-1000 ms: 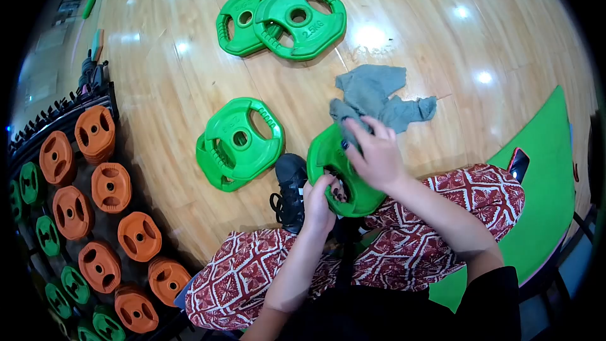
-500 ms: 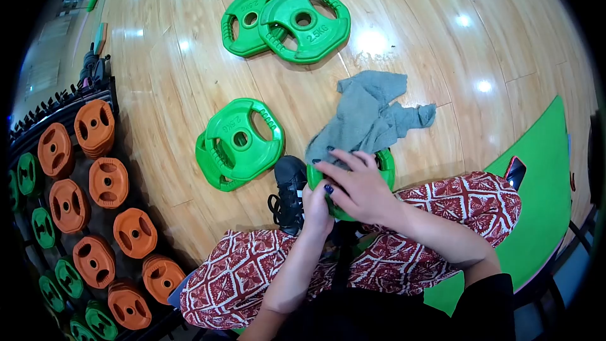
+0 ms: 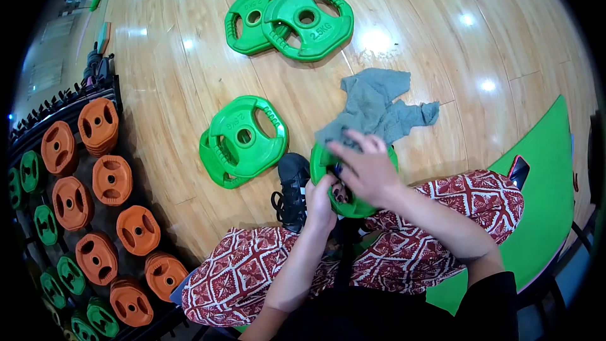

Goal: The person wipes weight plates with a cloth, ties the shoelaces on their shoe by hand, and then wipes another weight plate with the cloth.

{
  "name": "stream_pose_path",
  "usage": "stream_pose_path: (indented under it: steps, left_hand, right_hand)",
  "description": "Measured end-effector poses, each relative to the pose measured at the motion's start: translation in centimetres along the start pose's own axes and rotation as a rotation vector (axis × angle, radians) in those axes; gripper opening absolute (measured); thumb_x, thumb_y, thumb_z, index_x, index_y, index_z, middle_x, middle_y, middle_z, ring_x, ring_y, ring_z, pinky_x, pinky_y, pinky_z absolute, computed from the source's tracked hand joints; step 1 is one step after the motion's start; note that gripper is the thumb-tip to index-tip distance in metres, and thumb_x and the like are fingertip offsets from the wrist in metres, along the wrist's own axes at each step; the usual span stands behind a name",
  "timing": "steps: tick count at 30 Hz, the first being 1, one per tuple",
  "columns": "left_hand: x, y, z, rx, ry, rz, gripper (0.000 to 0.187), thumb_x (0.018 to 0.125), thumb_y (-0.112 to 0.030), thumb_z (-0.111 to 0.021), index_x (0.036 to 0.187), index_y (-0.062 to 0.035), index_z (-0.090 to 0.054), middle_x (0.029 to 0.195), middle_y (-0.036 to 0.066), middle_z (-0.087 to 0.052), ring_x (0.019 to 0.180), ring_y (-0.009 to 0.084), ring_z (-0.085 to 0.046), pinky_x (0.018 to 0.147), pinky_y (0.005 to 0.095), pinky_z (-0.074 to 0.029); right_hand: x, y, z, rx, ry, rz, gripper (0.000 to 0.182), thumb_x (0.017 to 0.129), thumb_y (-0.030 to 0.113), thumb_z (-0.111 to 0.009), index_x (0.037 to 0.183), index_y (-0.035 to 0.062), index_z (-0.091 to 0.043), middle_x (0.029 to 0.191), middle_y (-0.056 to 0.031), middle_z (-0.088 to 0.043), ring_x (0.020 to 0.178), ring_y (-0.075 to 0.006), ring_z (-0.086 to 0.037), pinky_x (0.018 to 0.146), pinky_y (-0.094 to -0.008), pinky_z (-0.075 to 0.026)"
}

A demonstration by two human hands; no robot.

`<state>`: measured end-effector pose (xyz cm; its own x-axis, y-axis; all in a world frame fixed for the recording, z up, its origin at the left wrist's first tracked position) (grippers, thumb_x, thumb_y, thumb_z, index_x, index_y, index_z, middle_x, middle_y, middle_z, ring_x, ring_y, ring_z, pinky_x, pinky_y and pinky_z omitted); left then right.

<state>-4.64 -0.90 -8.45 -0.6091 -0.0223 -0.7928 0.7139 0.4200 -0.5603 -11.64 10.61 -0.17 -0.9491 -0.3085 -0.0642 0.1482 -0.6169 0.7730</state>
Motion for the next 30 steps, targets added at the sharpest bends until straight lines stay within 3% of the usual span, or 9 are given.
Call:
stream_pose_path:
  steps: [3, 5, 6, 9, 10, 13, 15, 22, 30]
  left_hand:
    - [-0.6, -1.0, -0.7, 0.047, -0.02, -0.087, 0.034, 0.085, -0.013, -0.041, 0.118, -0.0032, -0.041, 0.108, 0.009, -0.052, 0.098, 0.0191, -0.053, 0.084, 0.0336, -0.044]
    - [-0.7, -1.3, -1.4, 0.013, 0.043, -0.088, 0.036, 0.085, -0.013, -0.04, 0.12, -0.0028, -0.04, 0.112, 0.009, -0.05, 0.103, 0.0199, -0.051, 0.087, 0.0345, -0.042]
    - [-0.8, -1.8, -1.4, -0.107, -0.086, -0.091, 0.019, 0.079, -0.004, -0.044, 0.097, -0.0017, -0.051, 0.086, 0.004, -0.055, 0.074, 0.0113, -0.055, 0.065, 0.025, -0.045]
    - [0.5, 0.1, 0.1, -0.011, 0.093, -0.031, 0.013, 0.082, -0.009, -0.041, 0.091, -0.0035, -0.048, 0.072, 0.007, -0.054, 0.06, 0.0165, -0.055, 0.054, 0.0295, -0.046]
    - [0.0, -0.6, -0.5, -0.041, -0.02, -0.037, 0.005, 0.08, -0.008, -0.042, 0.078, -0.0057, -0.046, 0.058, 0.004, -0.047, 0.045, 0.0145, -0.046, 0.042, 0.0265, -0.039]
    - [-0.2, -0.8, -0.7, -0.077, -0.027, -0.054, 0.005, 0.079, -0.008, -0.043, 0.079, -0.0052, -0.047, 0.06, 0.004, -0.048, 0.048, 0.0136, -0.048, 0.043, 0.0251, -0.04]
    - [-0.4, -0.9, -0.9, -0.066, -0.006, -0.052, 0.005, 0.079, -0.007, -0.043, 0.079, -0.005, -0.048, 0.06, 0.004, -0.048, 0.048, 0.0132, -0.048, 0.043, 0.0248, -0.04]
    - [-0.5, -1.0, -1.0, -0.022, -0.001, -0.054, 0.006, 0.078, -0.007, -0.043, 0.08, -0.0044, -0.048, 0.06, 0.003, -0.047, 0.048, 0.0126, -0.048, 0.043, 0.0243, -0.04]
    - [-0.4, -1.0, -0.7, 0.039, -0.052, -0.046, 0.005, 0.078, -0.009, -0.044, 0.076, -0.0053, -0.048, 0.059, 0.003, -0.047, 0.046, 0.0121, -0.047, 0.042, 0.0239, -0.038]
  right_hand:
    - [-2.0, 2.4, -0.6, 0.126, 0.008, 0.141, 0.035, 0.078, 0.021, -0.05, 0.112, 0.0126, -0.053, 0.112, -0.0148, -0.051, 0.112, -0.0277, -0.042, 0.092, -0.0448, -0.028]
    - [-1.1, 1.4, -0.4, 0.114, 0.0, 0.119, 0.034, 0.078, 0.021, -0.051, 0.111, 0.0138, -0.054, 0.11, -0.0133, -0.053, 0.11, -0.027, -0.044, 0.091, -0.0443, -0.029]
    - [-0.5, 0.7, -0.3, 0.107, -0.006, 0.1, 0.033, 0.077, 0.02, -0.051, 0.109, 0.0149, -0.056, 0.108, -0.0118, -0.054, 0.108, -0.0262, -0.046, 0.09, -0.0437, -0.03]
    - [1.9, -0.9, -0.9, 0.364, 0.059, 0.134, 0.029, 0.073, 0.02, -0.059, 0.101, 0.0142, -0.061, 0.095, -0.0038, -0.06, 0.097, -0.0234, -0.051, 0.085, -0.0421, -0.033]
    - [3.0, -1.3, -1.0, 0.364, 0.059, 0.136, 0.029, 0.073, 0.02, -0.059, 0.101, 0.0142, -0.061, 0.095, -0.0038, -0.06, 0.097, -0.0234, -0.051, 0.085, -0.0421, -0.033]
    - [5.0, -1.0, -0.6, 0.373, 0.064, 0.224, 0.031, 0.071, 0.023, -0.063, 0.101, 0.0139, -0.061, 0.095, -0.0029, -0.06, 0.099, -0.023, -0.049, 0.087, -0.0402, -0.031]
    - [5.2, -1.2, -1.5, 0.189, 0.191, 0.192, 0.037, 0.069, 0.023, -0.067, 0.104, 0.0134, -0.06, 0.102, -0.0044, -0.06, 0.104, -0.0224, -0.046, 0.091, -0.0373, -0.028]
    - [4.8, -1.5, -2.1, 0.25, 0.152, 0.2, 0.043, 0.066, 0.035, -0.068, 0.102, 0.0122, -0.061, 0.099, -0.0039, -0.06, 0.103, -0.0226, -0.045, 0.093, -0.0378, -0.022]
    - [5.8, -2.7, -3.4, 0.103, 0.106, -0.018, 0.039, 0.068, 0.045, -0.063, 0.088, 0.0119, -0.064, 0.088, -0.0043, -0.062, 0.093, -0.0215, -0.049, 0.083, -0.0359, -0.026]
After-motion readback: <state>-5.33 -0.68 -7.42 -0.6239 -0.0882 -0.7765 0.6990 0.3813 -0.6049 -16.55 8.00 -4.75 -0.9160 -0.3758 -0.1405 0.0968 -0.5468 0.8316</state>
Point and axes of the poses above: each hand's wrist, its own x-axis towards the middle knuckle, its own z-axis out of the back of the hand, y = z × x, the point moved 9 cm from there along x, towards the middle knuckle
